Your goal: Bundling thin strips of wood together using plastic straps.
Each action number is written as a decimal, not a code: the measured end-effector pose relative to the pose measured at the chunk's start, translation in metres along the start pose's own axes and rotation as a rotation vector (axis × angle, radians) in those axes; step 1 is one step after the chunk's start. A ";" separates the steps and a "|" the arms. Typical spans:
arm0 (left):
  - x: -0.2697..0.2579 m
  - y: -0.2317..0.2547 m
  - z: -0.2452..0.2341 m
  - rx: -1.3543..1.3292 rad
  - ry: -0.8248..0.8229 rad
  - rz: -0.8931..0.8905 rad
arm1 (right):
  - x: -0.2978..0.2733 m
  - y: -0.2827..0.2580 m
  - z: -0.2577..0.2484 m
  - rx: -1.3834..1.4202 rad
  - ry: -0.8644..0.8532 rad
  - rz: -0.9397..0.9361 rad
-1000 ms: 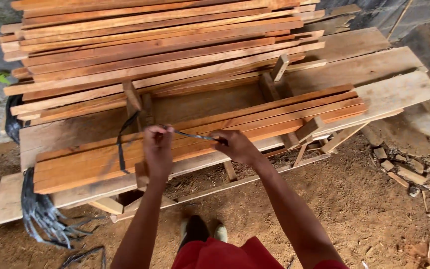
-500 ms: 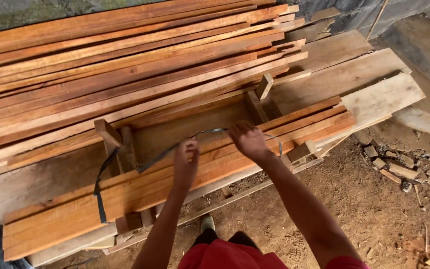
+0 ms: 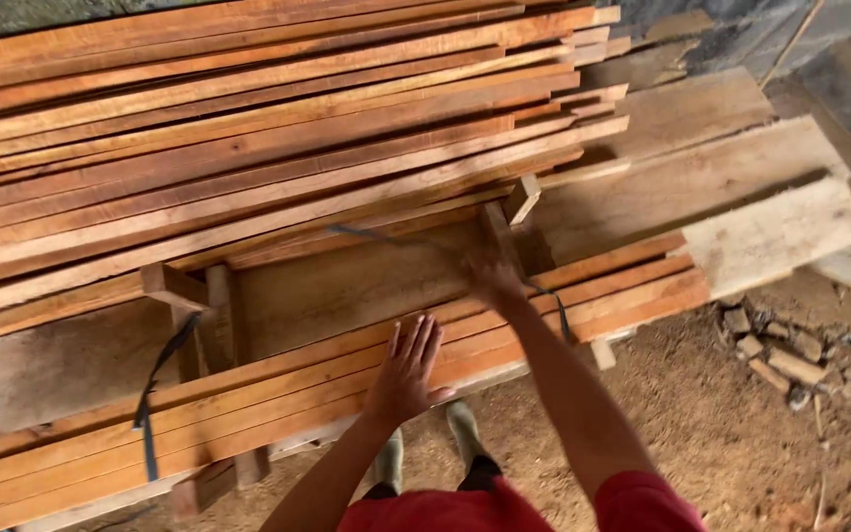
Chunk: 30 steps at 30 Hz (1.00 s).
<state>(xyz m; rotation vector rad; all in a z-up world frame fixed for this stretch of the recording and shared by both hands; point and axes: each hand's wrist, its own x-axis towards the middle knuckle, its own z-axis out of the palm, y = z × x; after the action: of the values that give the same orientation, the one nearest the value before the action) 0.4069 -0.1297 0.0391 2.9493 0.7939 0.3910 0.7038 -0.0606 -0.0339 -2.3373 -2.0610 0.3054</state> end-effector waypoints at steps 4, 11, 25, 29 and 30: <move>0.008 -0.002 0.004 0.083 -0.011 -0.037 | 0.003 -0.011 -0.025 0.229 -0.103 0.147; 0.004 -0.004 0.025 0.144 0.100 0.030 | 0.023 0.008 0.019 0.222 -0.331 0.174; -0.006 0.011 0.021 0.184 0.127 -0.024 | 0.010 0.004 -0.001 0.229 -0.382 0.037; -0.014 0.041 0.026 0.029 0.181 0.239 | -0.003 -0.007 -0.027 0.283 -0.350 0.117; -0.016 0.050 0.031 -0.121 0.149 0.352 | -0.008 -0.012 -0.039 0.311 -0.338 0.154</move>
<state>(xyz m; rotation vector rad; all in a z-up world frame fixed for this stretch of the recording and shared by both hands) 0.4264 -0.1808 0.0117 2.9657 0.2430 0.6592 0.6972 -0.0620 0.0072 -2.3772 -1.7812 1.0081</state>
